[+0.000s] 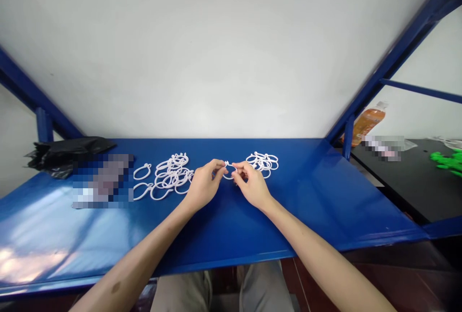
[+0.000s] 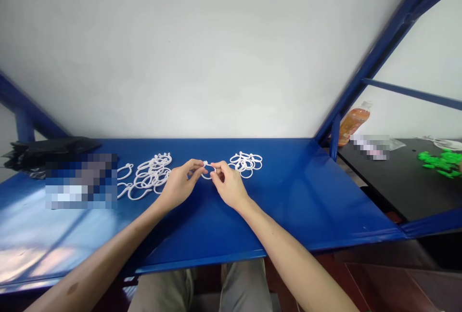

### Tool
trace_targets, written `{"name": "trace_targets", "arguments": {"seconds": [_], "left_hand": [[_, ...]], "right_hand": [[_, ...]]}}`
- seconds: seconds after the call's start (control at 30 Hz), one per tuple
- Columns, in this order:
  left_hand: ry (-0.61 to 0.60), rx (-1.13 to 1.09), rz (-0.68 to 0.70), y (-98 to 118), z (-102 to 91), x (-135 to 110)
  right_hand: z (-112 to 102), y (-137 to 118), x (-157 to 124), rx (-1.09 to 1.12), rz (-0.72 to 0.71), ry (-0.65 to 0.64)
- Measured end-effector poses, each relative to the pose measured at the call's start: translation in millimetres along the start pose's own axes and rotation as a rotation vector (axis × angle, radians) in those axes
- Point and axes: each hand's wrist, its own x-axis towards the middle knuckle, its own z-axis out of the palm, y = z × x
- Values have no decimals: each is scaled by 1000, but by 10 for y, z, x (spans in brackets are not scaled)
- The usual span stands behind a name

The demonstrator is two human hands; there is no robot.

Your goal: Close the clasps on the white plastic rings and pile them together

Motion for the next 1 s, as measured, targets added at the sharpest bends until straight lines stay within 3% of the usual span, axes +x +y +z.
{"name": "trace_targets", "arguments": {"seconds": [0.4,0.5,0.6,0.67,0.77,0.87,1.0], "left_hand": [[-82,13,104,-30,3,-64],[-118,75,141,11,-46,-9],[-118,327,186,-41,-187,62],[-92,551,168,-153,-323,90],[-101,767,97,-369,-522,94],[-158,841,30,-529,-649,84],[-206,849,33,-591,-700,93]], "right_hand": [[-42,-5,-39,-79,-111,-74],[-93,-2,11,-182,-182,-7],[-269,47,91,-357,-222,176],[-455,119,140,-489,-136,329],[-746,267,179,-700,124,441],[-929,400,181,-806,344,459],[-970,463,173,-847,447,392]]}}
